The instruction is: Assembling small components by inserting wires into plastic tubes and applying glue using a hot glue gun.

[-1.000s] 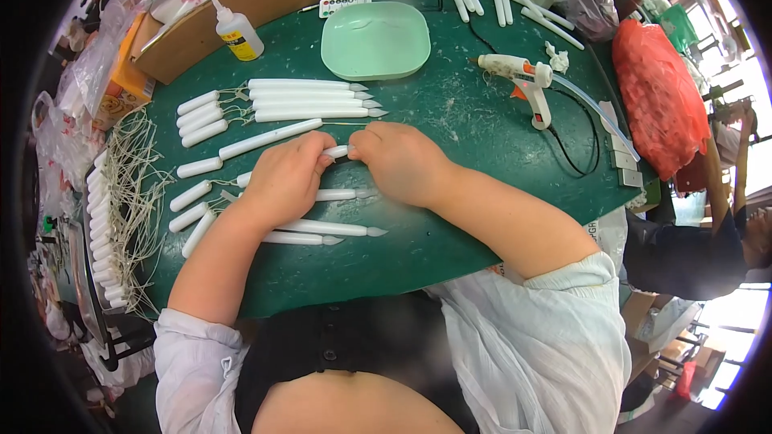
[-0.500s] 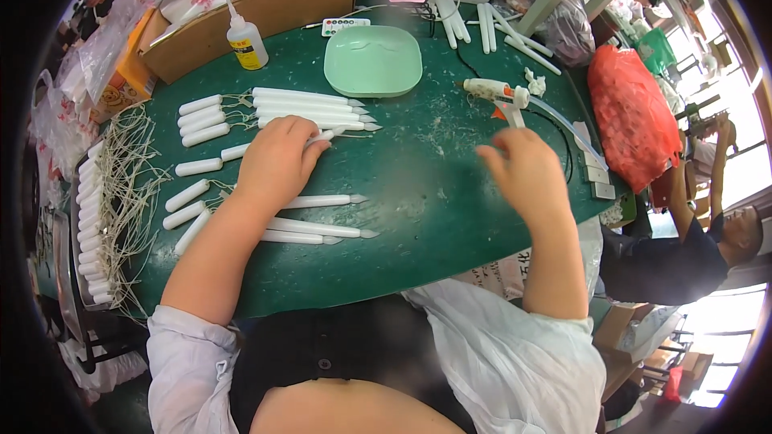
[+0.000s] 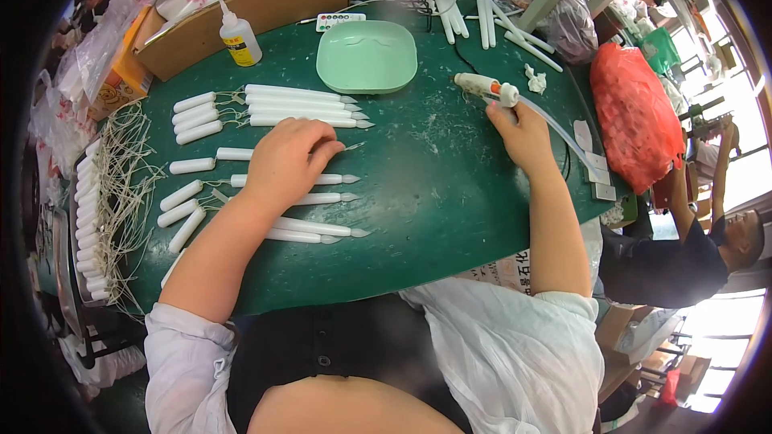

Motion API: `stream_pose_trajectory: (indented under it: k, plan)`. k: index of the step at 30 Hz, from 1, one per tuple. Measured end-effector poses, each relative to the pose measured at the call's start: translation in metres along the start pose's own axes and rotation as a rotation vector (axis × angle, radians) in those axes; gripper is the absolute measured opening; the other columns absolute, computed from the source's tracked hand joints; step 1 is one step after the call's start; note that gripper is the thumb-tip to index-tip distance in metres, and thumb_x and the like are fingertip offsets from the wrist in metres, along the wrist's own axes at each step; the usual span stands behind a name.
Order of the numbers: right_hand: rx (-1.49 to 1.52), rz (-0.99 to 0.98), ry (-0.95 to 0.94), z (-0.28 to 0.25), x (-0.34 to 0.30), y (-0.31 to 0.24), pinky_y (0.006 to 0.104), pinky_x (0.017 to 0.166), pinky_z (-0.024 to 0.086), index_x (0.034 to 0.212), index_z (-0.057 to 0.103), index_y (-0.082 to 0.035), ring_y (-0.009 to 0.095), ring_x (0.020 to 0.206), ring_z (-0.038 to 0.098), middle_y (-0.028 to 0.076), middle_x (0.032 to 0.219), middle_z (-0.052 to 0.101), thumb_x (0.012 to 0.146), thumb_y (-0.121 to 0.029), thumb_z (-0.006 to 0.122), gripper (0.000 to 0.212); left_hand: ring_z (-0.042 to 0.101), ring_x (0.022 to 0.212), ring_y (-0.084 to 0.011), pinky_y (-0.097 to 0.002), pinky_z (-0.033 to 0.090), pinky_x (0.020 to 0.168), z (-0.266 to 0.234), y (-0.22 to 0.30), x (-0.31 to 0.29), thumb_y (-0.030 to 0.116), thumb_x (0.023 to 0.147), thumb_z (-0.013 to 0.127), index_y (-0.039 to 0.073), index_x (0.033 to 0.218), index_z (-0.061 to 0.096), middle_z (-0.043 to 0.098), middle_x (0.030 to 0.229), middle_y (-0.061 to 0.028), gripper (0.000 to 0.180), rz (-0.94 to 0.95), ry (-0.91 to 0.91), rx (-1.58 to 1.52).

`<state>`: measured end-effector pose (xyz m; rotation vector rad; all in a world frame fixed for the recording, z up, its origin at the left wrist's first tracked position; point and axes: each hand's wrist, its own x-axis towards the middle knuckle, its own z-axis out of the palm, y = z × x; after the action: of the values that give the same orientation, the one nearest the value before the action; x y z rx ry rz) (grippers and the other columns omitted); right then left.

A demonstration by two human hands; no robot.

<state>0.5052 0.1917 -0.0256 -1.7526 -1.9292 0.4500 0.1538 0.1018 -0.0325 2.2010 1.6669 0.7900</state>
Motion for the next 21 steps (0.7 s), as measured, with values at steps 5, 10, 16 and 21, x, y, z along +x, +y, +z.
stream_pose_trajectory:
  k: [5, 10, 16, 21]
  plan:
    - [0.264, -0.086, -0.032, 0.008, -0.039, -0.038, 0.0263, 0.063, 0.047, 0.114, 0.066, 0.000, 0.010, 0.068, 0.057, 0.003, 0.086, 0.068, 0.094, -0.028, 0.062, 0.035, 0.062, 0.082, -0.0275, -0.0395, 0.049, 0.072, 0.016, -0.003, 0.003, 0.017, 0.080, 0.073, 0.009, 0.081, 0.069, 0.064, 0.079, -0.0044, 0.009, 0.207, 0.124, 0.099]
    - [0.531, -0.111, -0.189, 0.034, -0.081, -0.077, 0.0290, 0.080, 0.049, 0.118, 0.057, -0.003, 0.013, 0.091, 0.061, 0.006, 0.100, 0.066, 0.089, -0.012, 0.067, 0.032, 0.061, 0.081, -0.0273, -0.0393, 0.050, 0.073, 0.017, -0.006, 0.001, 0.014, 0.082, 0.067, 0.007, 0.081, 0.068, 0.065, 0.080, -0.0057, 0.007, 0.183, 0.149, 0.116]
    - [0.594, -0.121, -0.251, 0.051, -0.088, -0.072, 0.0328, 0.082, 0.050, 0.118, 0.058, -0.002, 0.020, 0.091, 0.064, 0.010, 0.099, 0.066, 0.089, -0.010, 0.065, 0.031, 0.063, 0.070, -0.0309, -0.0431, 0.050, 0.064, 0.011, -0.004, -0.002, 0.013, 0.085, 0.064, 0.007, 0.086, 0.061, 0.065, 0.072, -0.0097, 0.007, -0.002, 0.120, -0.017]
    - [0.445, -0.208, -0.277, 0.055, -0.085, -0.078, 0.0239, 0.062, 0.046, 0.115, 0.058, -0.002, 0.007, 0.070, 0.055, 0.001, 0.087, 0.065, 0.095, -0.018, 0.062, 0.026, 0.064, 0.066, -0.0295, -0.0434, 0.049, 0.063, 0.010, -0.006, -0.005, 0.013, 0.084, 0.065, 0.007, 0.086, 0.061, 0.066, 0.068, -0.0076, 0.007, 0.020, 0.119, -0.035]
